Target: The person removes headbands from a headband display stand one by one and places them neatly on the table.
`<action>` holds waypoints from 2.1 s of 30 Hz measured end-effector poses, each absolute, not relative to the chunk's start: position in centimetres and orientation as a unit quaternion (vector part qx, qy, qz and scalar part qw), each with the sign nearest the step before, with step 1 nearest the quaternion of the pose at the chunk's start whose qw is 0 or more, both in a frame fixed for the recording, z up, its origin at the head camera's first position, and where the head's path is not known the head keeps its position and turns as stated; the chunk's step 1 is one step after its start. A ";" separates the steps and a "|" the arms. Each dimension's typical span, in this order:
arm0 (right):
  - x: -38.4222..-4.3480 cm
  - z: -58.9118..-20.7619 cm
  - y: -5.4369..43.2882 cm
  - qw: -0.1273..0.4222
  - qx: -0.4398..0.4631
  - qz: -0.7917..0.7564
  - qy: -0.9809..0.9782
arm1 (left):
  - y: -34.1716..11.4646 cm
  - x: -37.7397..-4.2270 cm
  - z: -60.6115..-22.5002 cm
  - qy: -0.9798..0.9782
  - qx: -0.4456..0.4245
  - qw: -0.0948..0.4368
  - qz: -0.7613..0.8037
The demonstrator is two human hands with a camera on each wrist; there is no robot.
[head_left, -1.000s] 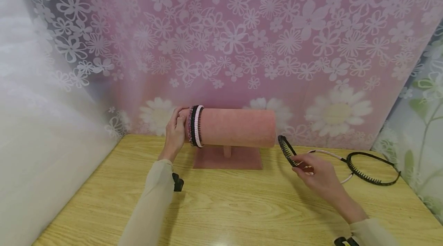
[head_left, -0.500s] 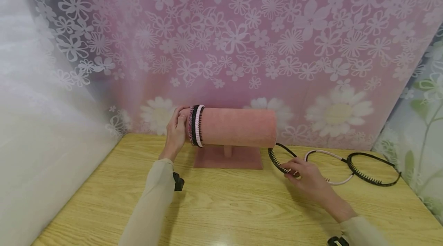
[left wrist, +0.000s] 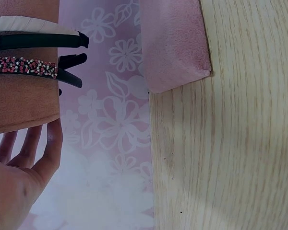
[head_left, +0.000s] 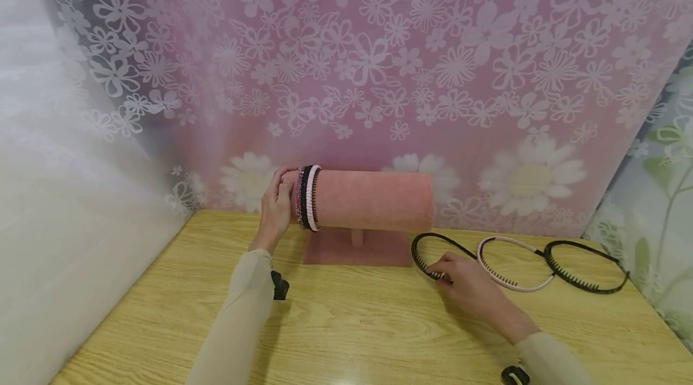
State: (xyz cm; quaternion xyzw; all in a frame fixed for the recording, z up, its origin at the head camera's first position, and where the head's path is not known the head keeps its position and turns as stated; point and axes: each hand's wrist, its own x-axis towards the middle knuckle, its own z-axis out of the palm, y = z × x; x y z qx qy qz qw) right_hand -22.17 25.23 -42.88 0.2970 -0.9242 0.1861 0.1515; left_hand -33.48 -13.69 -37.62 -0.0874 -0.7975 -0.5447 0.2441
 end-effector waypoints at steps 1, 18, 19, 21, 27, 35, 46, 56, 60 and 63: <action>-22.2 -42.8 25.2 0.150 0.297 0.180 -0.926 | -13.7 -33.5 -37.6 -0.797 -0.089 0.243 -0.545; -22.3 -42.6 24.5 0.094 0.257 0.163 -0.948 | -13.8 -33.5 -37.6 -0.801 -0.089 0.239 -0.542; -22.3 -42.5 24.6 0.089 0.255 0.172 -0.947 | -13.8 -33.4 -37.6 -0.801 -0.088 0.238 -0.542; -22.1 -42.3 24.8 0.089 0.250 0.184 -0.947 | -13.8 -33.4 -37.6 -0.800 -0.086 0.238 -0.544; -21.4 -41.7 26.1 0.099 0.215 0.208 -0.949 | -13.8 -33.5 -37.7 -0.799 -0.078 0.236 -0.547; -20.4 -41.2 28.2 0.119 0.175 0.198 -0.957 | -13.8 -33.5 -37.7 -0.798 -0.089 0.238 -0.547; -20.3 -40.0 30.5 0.210 0.198 0.206 -0.935 | -13.7 -33.5 -37.7 -0.795 -0.091 0.241 -0.549; -20.7 -37.8 30.1 0.303 0.221 0.212 -0.903 | -13.7 -33.5 -37.7 -0.793 -0.095 0.246 -0.550; -21.0 -36.9 29.7 0.327 0.246 0.233 -0.882 | -13.7 -33.5 -37.7 -0.793 -0.095 0.248 -0.549; -21.3 -36.3 29.4 0.348 0.264 0.237 -0.868 | -13.7 -33.4 -37.7 -0.793 -0.095 0.248 -0.549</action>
